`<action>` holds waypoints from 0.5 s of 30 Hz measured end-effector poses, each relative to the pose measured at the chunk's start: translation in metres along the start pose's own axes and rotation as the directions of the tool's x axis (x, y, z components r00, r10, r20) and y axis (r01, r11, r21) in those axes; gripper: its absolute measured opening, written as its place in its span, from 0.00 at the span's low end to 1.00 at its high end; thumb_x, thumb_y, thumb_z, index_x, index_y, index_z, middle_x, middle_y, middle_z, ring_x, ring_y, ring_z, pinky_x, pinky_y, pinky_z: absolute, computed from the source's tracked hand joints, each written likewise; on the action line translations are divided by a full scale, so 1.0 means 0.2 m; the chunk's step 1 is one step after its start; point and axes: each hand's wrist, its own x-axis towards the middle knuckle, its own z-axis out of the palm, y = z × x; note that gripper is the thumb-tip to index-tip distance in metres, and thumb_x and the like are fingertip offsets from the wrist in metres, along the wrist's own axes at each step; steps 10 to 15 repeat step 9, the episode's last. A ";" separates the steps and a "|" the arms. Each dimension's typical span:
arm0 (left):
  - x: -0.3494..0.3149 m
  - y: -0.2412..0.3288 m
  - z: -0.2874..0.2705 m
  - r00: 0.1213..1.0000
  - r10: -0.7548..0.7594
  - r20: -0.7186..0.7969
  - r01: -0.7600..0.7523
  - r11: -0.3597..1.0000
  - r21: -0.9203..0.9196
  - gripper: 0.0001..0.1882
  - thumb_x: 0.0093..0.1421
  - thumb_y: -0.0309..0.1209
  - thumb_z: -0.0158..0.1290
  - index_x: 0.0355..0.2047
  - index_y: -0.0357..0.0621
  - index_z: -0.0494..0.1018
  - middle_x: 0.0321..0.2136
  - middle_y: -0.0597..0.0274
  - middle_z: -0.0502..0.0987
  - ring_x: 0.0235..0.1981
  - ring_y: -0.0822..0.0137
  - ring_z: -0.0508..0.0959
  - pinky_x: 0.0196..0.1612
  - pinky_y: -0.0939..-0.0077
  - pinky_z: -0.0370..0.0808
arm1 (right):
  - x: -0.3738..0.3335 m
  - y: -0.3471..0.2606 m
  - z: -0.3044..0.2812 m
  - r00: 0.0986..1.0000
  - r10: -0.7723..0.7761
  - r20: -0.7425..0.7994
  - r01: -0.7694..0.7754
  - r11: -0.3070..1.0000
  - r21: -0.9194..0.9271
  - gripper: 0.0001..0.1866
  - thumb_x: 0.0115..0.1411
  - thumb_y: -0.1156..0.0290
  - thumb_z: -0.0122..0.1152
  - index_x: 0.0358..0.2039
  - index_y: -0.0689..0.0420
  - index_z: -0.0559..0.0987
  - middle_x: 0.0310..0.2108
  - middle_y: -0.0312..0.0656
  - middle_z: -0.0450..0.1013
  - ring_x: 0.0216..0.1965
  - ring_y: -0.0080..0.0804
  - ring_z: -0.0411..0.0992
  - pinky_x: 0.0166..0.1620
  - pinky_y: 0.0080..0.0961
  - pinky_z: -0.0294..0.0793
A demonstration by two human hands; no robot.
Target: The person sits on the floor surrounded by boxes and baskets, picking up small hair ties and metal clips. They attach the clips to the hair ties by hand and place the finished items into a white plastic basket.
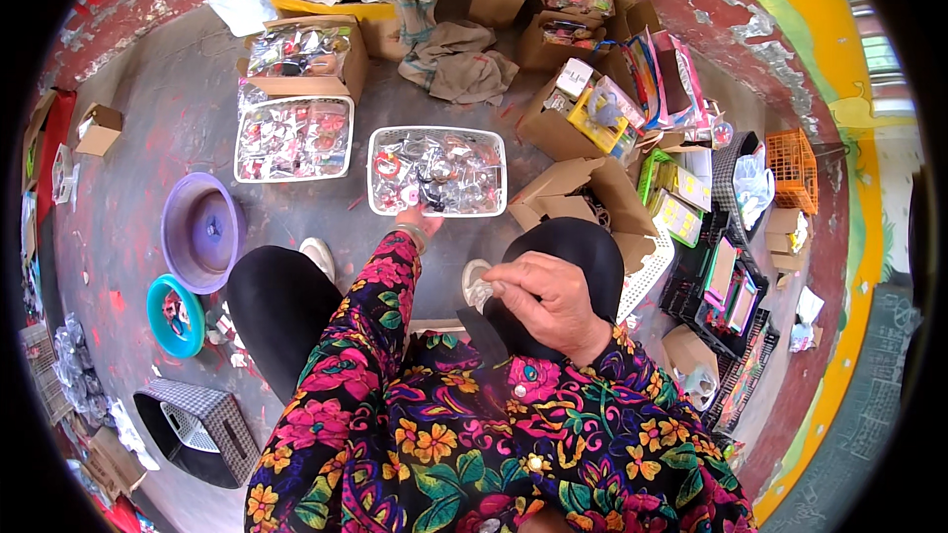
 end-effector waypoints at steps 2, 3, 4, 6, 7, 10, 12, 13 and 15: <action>0.03 0.01 0.03 0.996 -0.014 0.087 0.006 0.995 0.101 0.18 0.62 0.28 0.31 0.51 0.48 0.63 0.40 0.44 0.71 0.37 0.56 0.76 0.31 0.67 0.77 | 0.00 0.02 -0.01 1.000 0.001 0.001 -0.001 1.000 0.019 0.06 0.50 0.78 0.58 0.30 0.62 0.78 0.22 0.42 0.72 0.22 0.33 0.70 0.26 0.23 0.68; 0.02 0.00 0.06 0.994 -0.039 0.097 0.031 0.996 0.086 0.19 0.62 0.28 0.30 0.52 0.49 0.61 0.40 0.43 0.71 0.36 0.55 0.76 0.32 0.67 0.77 | 0.00 0.02 -0.01 1.000 0.012 0.015 -0.013 1.000 0.023 0.06 0.50 0.78 0.58 0.30 0.61 0.77 0.22 0.41 0.72 0.23 0.34 0.69 0.27 0.24 0.68; 0.00 -0.02 0.12 0.992 -0.063 0.110 0.055 0.996 0.074 0.20 0.62 0.27 0.30 0.54 0.49 0.58 0.40 0.41 0.70 0.36 0.53 0.76 0.32 0.66 0.77 | 0.00 0.02 -0.02 0.999 0.023 0.027 -0.024 0.999 0.026 0.06 0.50 0.78 0.58 0.30 0.61 0.77 0.22 0.41 0.71 0.23 0.35 0.69 0.27 0.25 0.68; -0.04 -0.05 0.20 0.986 -0.068 0.154 0.057 0.995 0.076 0.21 0.60 0.24 0.31 0.55 0.47 0.52 0.42 0.36 0.68 0.39 0.48 0.74 0.38 0.60 0.75 | 0.00 0.03 -0.03 0.999 0.022 0.037 -0.023 0.999 0.028 0.06 0.50 0.78 0.58 0.30 0.60 0.76 0.22 0.41 0.71 0.24 0.36 0.69 0.28 0.26 0.68; -0.05 -0.06 0.21 0.981 -0.050 0.186 0.034 0.995 0.089 0.23 0.59 0.21 0.33 0.55 0.45 0.47 0.43 0.32 0.66 0.42 0.43 0.71 0.44 0.54 0.73 | 0.00 0.03 -0.03 0.999 0.011 0.035 -0.012 1.000 0.028 0.06 0.50 0.78 0.58 0.30 0.60 0.76 0.22 0.41 0.71 0.24 0.36 0.69 0.28 0.26 0.68; -0.05 -0.06 0.23 0.984 -0.061 0.168 0.042 0.993 0.113 0.22 0.59 0.21 0.33 0.55 0.44 0.48 0.43 0.33 0.66 0.42 0.43 0.71 0.44 0.54 0.73 | 0.00 0.04 -0.03 0.999 0.000 0.035 -0.001 1.000 0.032 0.06 0.50 0.78 0.58 0.30 0.60 0.76 0.22 0.41 0.71 0.24 0.36 0.69 0.28 0.26 0.68; -0.05 -0.06 0.23 0.984 -0.061 0.168 0.042 0.993 0.113 0.22 0.59 0.21 0.33 0.55 0.44 0.48 0.43 0.33 0.66 0.42 0.43 0.71 0.44 0.54 0.73 | 0.00 0.04 -0.03 0.999 0.000 0.035 -0.001 1.000 0.032 0.06 0.50 0.78 0.58 0.30 0.60 0.76 0.22 0.41 0.71 0.24 0.36 0.69 0.28 0.26 0.68; -0.05 -0.06 0.23 0.984 -0.061 0.168 0.042 0.993 0.113 0.22 0.59 0.21 0.33 0.55 0.44 0.48 0.43 0.33 0.66 0.42 0.43 0.71 0.44 0.54 0.73 | 0.00 0.04 -0.03 0.999 0.000 0.035 -0.001 1.000 0.032 0.06 0.50 0.78 0.58 0.30 0.60 0.76 0.22 0.41 0.71 0.24 0.36 0.69 0.28 0.26 0.68; -0.05 -0.06 0.23 0.984 -0.061 0.168 0.042 0.993 0.113 0.22 0.59 0.21 0.33 0.55 0.44 0.48 0.43 0.33 0.66 0.42 0.43 0.71 0.44 0.54 0.73 | 0.00 0.04 -0.03 0.999 0.000 0.035 -0.001 1.000 0.032 0.06 0.50 0.78 0.58 0.30 0.60 0.76 0.22 0.41 0.71 0.24 0.36 0.69 0.28 0.26 0.68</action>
